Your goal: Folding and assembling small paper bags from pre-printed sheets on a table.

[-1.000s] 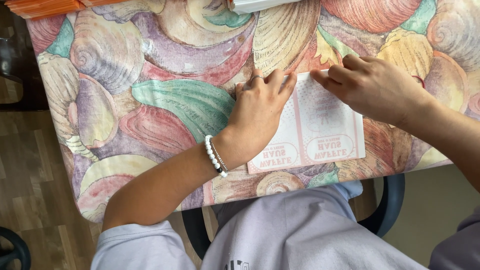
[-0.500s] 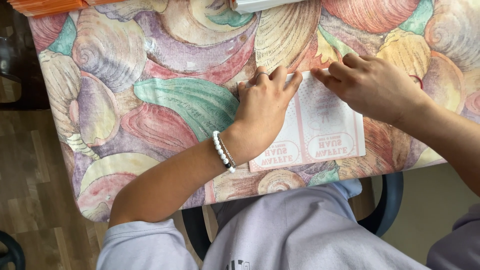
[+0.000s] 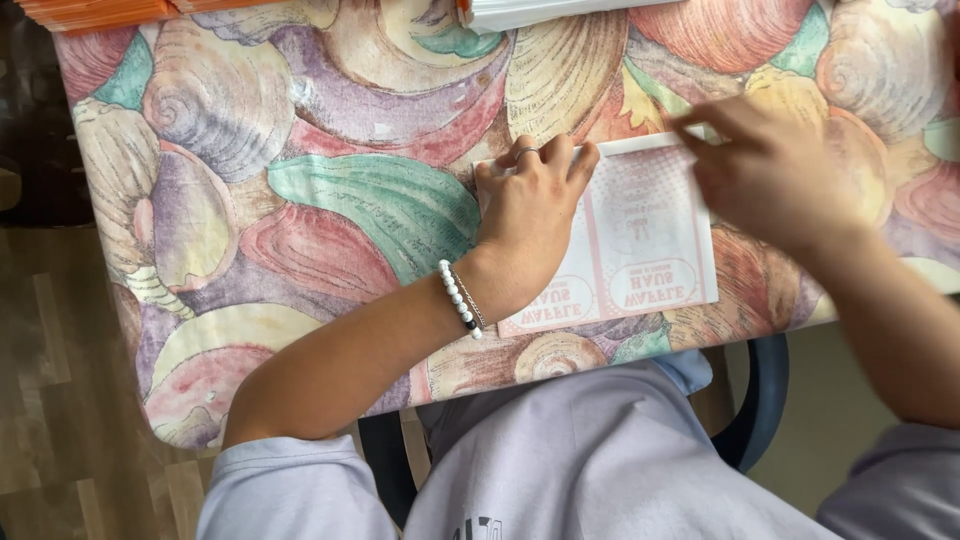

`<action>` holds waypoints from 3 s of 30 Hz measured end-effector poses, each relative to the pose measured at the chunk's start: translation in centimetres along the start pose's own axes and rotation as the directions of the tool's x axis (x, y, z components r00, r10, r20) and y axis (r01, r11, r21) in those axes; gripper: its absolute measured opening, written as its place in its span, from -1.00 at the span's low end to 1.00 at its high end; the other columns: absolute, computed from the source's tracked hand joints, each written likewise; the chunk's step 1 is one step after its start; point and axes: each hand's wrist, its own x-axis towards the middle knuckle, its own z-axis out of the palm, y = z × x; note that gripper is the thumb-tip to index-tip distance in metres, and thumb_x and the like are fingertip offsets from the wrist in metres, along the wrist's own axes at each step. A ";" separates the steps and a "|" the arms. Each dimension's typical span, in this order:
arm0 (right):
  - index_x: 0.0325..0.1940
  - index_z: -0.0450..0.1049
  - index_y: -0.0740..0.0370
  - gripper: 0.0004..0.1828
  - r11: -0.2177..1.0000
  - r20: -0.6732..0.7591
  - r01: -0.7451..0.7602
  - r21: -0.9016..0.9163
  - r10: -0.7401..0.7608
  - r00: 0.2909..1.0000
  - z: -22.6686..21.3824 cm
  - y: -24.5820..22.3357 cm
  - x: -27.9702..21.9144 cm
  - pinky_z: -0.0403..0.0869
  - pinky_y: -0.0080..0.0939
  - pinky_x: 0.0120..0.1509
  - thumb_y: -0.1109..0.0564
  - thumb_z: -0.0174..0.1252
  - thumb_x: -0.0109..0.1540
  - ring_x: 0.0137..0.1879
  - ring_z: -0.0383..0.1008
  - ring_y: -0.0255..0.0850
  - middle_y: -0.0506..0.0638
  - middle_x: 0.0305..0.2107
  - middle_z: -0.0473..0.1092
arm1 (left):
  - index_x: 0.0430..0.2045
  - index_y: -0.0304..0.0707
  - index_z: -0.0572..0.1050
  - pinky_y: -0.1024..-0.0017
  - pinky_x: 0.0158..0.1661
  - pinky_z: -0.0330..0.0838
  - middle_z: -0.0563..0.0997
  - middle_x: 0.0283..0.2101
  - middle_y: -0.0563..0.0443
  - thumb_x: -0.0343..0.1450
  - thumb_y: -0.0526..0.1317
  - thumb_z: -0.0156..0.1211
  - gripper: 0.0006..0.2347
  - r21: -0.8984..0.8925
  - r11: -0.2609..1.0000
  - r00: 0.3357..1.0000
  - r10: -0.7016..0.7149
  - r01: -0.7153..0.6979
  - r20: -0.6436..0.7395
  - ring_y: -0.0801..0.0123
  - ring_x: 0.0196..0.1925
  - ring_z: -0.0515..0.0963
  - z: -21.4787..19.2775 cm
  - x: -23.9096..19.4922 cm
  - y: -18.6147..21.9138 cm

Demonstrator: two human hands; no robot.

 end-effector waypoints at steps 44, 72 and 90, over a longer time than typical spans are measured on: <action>0.61 0.09 0.09 -0.08 -0.116 0.157 -0.111 0.987 0.568 0.808 1.1 2.1 -6.7 0.42 0.06 0.48 -0.37 -0.03 0.25 0.41 0.36 0.11 0.27 0.33 0.28 | -0.31 0.08 0.56 0.33 -0.31 0.44 0.66 -0.27 0.23 0.25 -0.08 0.51 -0.76 -0.810 0.582 0.917 0.280 0.073 0.283 0.40 -0.24 0.62 -1.3 5.9 -4.0; 0.03 0.67 0.41 -0.89 0.944 -0.411 0.166 0.287 -0.035 0.911 -13.9 -6.4 9.2 0.36 -0.01 -0.07 0.40 0.34 0.66 -0.15 0.52 0.01 0.09 -0.22 0.58 | -0.31 -0.29 0.58 0.65 -0.74 -0.10 0.40 -0.64 0.16 0.49 0.04 0.08 -0.66 -0.969 -0.237 0.993 -0.104 -0.077 -0.053 0.61 -0.72 0.18 -1.2 -1.5 -3.6; -0.13 0.66 0.21 -0.90 0.639 0.124 -0.103 0.762 0.012 0.992 3.5 -4.8 15.1 0.37 -0.19 -0.15 0.15 0.32 0.33 -0.28 0.43 -0.20 -0.01 -0.35 0.47 | 0.07 -0.12 0.55 0.18 -0.09 0.25 0.39 -0.24 -0.03 0.54 -0.04 0.11 -0.70 -0.541 0.839 0.944 -0.122 -0.067 -0.306 0.15 -0.16 0.33 1.0 -5.0 -9.2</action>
